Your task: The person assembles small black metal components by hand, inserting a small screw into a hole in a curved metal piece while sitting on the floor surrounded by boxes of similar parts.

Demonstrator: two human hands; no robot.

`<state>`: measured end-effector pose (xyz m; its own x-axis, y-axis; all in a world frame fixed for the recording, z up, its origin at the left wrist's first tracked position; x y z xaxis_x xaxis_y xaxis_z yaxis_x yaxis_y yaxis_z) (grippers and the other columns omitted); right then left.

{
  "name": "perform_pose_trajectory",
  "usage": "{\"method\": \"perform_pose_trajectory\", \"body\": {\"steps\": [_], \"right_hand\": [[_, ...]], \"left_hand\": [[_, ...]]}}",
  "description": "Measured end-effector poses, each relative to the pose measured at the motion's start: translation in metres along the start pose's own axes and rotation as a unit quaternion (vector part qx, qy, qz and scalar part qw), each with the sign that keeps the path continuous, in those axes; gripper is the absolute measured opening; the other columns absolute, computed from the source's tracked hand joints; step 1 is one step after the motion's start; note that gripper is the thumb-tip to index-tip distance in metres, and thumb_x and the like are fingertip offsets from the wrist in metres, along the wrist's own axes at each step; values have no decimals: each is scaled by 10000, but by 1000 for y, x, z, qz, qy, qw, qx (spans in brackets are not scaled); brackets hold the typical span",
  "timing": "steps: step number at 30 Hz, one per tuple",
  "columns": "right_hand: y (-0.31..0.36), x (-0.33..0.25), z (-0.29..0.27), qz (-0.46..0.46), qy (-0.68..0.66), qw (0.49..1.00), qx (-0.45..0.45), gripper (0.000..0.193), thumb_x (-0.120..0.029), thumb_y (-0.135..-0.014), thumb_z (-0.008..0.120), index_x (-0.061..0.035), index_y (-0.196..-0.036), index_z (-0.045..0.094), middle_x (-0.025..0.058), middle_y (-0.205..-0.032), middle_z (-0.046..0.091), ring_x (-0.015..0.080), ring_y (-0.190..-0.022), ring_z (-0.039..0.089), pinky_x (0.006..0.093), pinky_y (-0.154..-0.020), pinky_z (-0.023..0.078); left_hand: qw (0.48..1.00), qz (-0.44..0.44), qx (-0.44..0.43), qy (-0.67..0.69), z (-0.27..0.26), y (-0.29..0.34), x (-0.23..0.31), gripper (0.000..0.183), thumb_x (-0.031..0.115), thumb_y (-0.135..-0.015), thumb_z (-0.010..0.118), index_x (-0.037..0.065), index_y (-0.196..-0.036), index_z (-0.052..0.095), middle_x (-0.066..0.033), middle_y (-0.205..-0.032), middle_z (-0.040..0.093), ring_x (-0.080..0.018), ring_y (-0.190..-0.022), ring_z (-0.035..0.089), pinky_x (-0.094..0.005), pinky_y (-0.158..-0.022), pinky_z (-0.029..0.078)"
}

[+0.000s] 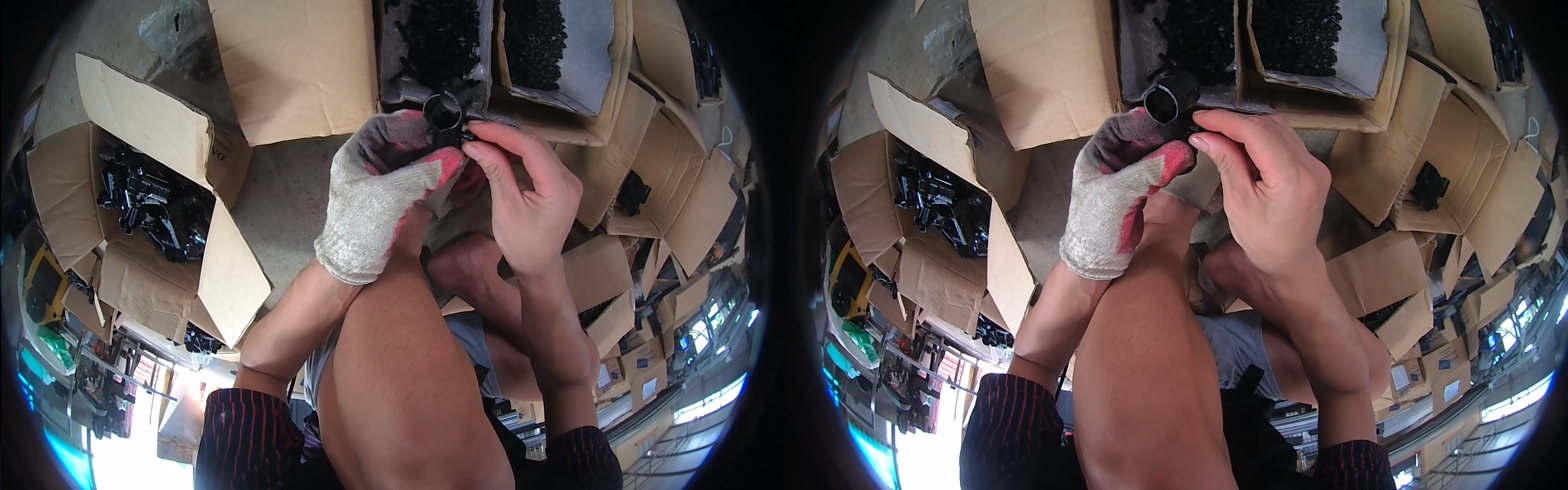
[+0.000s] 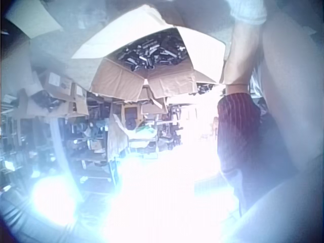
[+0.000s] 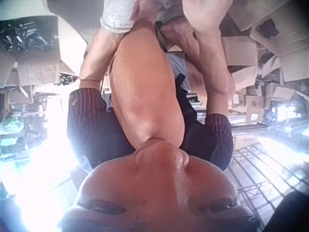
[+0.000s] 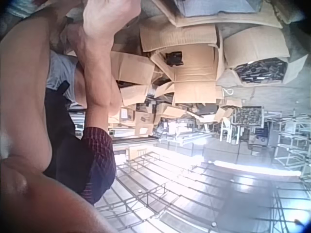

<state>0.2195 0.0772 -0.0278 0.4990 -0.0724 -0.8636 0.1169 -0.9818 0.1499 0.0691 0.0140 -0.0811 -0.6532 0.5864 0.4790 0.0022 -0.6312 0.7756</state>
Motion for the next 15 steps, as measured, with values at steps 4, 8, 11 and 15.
{"method": "perform_pose_trajectory", "body": {"steps": [4,8,11,15], "right_hand": [[-1,-1,0,-58,15,998,-3,192,13,-857,782,-21,-1046,768,86,-898,743,154,-749,663,280,-665,524],[3,4,3,-7,-19,1000,0,196,7,-868,780,-21,-1062,767,82,-896,739,141,-736,652,269,-657,515],[2,3,3,2,-15,1000,-2,187,1,-871,782,-22,-1056,767,82,-887,735,137,-730,653,264,-654,514],[2,4,3,4,-9,1000,1,177,-14,-866,795,-20,-1041,766,85,-880,732,133,-721,662,262,-650,521]], "left_hand": [[1000,3,2,6,1,1,0,412,-24,-835,809,-30,-1215,648,-99,-1104,734,-127,-979,689,-273,-882,558],[1000,2,0,-1,1,0,1,414,-20,-833,815,-23,-1213,651,-95,-1101,738,-122,-969,689,-268,-865,560],[1000,-3,2,-2,-1,-1,-1,413,-18,-834,815,-18,-1214,653,-92,-1100,740,-122,-965,691,-265,-859,559],[1000,1,1,0,1,1,1,411,-22,-836,807,-17,-1216,652,-96,-1106,739,-126,-974,693,-266,-862,558]]}}
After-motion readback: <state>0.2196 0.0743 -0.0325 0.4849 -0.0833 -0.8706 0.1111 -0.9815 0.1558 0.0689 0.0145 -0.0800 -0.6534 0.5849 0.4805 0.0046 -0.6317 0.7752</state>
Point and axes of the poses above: each hand's wrist, its own y-axis away from the middle knuckle, its own z-axis out of the palm, x = y × z, the point moved 6 cm from there along -y, towards the middle knuckle
